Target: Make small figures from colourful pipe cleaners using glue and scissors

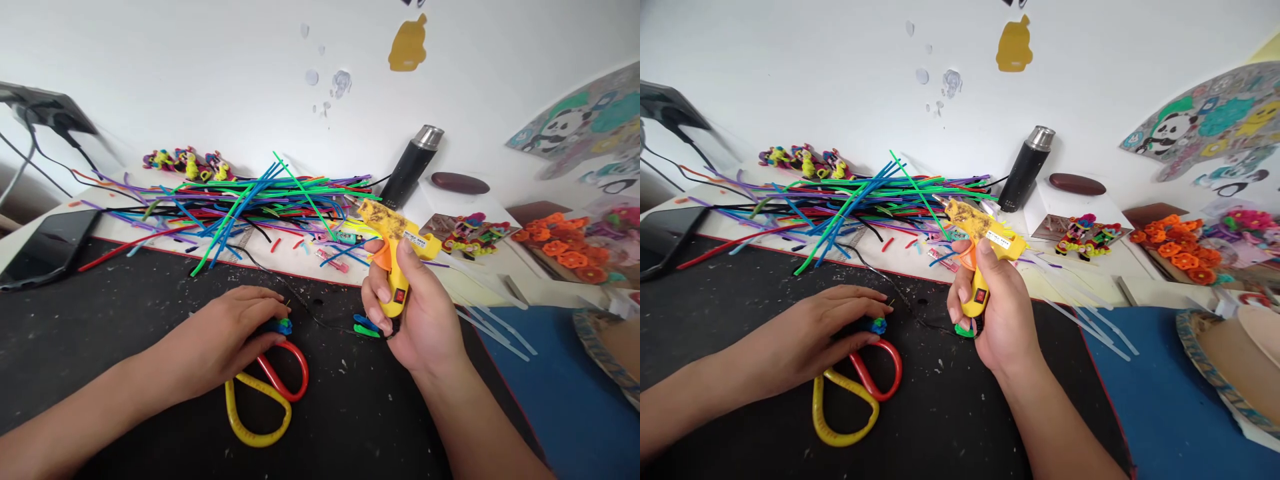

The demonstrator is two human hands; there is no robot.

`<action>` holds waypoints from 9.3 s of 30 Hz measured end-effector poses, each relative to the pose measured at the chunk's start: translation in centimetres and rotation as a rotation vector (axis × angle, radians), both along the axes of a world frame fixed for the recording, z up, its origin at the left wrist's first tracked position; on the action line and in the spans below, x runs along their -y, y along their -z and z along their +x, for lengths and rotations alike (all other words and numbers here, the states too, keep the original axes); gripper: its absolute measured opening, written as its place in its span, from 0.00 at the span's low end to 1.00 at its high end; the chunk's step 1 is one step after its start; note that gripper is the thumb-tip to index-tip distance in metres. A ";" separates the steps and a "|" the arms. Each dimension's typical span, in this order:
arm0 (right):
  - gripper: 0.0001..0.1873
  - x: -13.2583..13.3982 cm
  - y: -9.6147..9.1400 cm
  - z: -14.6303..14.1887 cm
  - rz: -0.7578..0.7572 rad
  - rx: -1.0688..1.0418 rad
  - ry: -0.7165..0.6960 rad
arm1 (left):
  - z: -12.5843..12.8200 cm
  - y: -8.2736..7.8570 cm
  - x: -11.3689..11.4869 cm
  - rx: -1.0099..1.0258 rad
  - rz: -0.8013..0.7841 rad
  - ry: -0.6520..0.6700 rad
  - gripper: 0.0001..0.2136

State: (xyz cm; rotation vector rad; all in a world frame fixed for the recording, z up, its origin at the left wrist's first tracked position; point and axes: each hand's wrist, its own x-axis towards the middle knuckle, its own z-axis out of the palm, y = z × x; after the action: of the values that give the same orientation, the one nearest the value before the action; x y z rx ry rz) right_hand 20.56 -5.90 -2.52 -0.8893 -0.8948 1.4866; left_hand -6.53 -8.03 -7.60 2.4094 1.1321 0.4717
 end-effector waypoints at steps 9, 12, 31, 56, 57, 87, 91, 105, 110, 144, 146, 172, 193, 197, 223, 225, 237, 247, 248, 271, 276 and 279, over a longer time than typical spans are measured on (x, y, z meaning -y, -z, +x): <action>0.25 0.2 -0.1 -0.2 0.010 -0.024 -0.019 | 0.2 -1.7 -0.6 0.030 0.017 0.048 0.10; 0.25 0.2 -0.2 -0.2 0.011 -0.044 -0.013 | 1.1 -1.3 -0.6 -0.001 0.024 0.165 0.10; 0.26 -0.1 -0.6 0.4 0.037 -0.085 0.100 | 1.4 -0.9 -1.8 -0.130 0.043 0.122 0.16; 0.28 0.5 0.7 -1.0 -0.091 -0.235 -0.074 | 1.8 -1.2 0.0 -0.034 -0.108 0.045 0.13; 0.28 0.6 0.8 -1.1 -0.095 -0.237 -0.091 | 1.5 -1.1 0.1 -0.036 -0.107 0.034 0.14; 0.29 0.8 1.5 -2.1 -0.037 -0.082 -0.081 | -2.3 -2.5 0.1 -0.091 -0.107 -0.161 0.15; 0.34 1.1 2.0 -2.5 -0.038 0.012 -0.185 | -3.0 -2.5 0.3 -0.050 -0.199 -0.235 0.18; 0.34 0.5 1.7 -1.3 0.070 0.158 -0.033 | 4.1 -3.4 -5.7 0.585 -0.437 -0.140 0.18; 0.33 -0.1 1.8 -0.9 0.077 0.121 0.039 | 5.4 -3.5 -7.5 0.730 -0.518 -0.153 0.18; 0.33 0.8 2.8 -1.5 0.135 0.496 -0.031 | 4.0 -1.5 -7.2 1.012 -0.296 -0.350 0.16; 0.34 0.8 2.6 -1.5 0.121 0.501 -0.021 | 4.0 -1.5 -7.2 0.990 -0.289 -0.349 0.16; 0.38 1.3 2.3 -1.6 0.109 0.597 0.025 | 4.2 -1.6 -6.7 0.920 -0.275 -0.367 0.17; 0.37 1.4 2.2 -1.7 0.106 0.606 0.044 | 4.5 -2.0 -6.4 0.940 -0.268 -0.346 0.16; 0.37 1.4 2.4 -1.6 0.109 0.605 0.059 | 4.5 -1.9 -6.4 0.947 -0.274 -0.344 0.16; 0.35 1.6 2.0 -1.7 0.109 0.635 0.014 | 4.3 -1.6 -6.7 0.984 -0.220 -0.353 0.14; 0.35 1.5 2.1 -1.6 0.111 0.640 0.009 | 4.3 -1.5 -6.7 0.983 -0.215 -0.351 0.14; 0.35 1.5 1.8 -1.5 0.090 0.670 0.011 | 4.0 -1.1 -6.8 0.988 -0.210 -0.352 0.14; 0.35 1.3 1.7 -1.2 0.088 0.660 0.023 | 4.3 -1.4 -6.6 0.993 -0.204 -0.363 0.15; 0.35 1.3 1.7 -1.3 0.088 0.662 0.014 | 4.3 -1.5 -6.6 0.995 -0.203 -0.368 0.16; 0.34 1.3 1.6 -1.1 0.094 0.671 0.003 | 4.2 -1.4 -6.7 1.015 -0.188 -0.387 0.15; 0.34 1.3 1.6 -1.1 0.101 0.690 -0.025 | 4.1 -1.5 -6.7 1.019 -0.179 -0.396 0.15; 0.34 1.2 1.5 -1.0 0.087 0.681 0.001 | 4.1 -1.6 -6.6 1.021 -0.181 -0.392 0.16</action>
State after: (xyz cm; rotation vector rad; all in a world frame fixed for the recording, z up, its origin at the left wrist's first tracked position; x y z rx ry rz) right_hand 19.55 -7.12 -4.01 -1.3601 -1.4342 1.1334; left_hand -2.45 -1.46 -6.04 1.4050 1.0469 1.4294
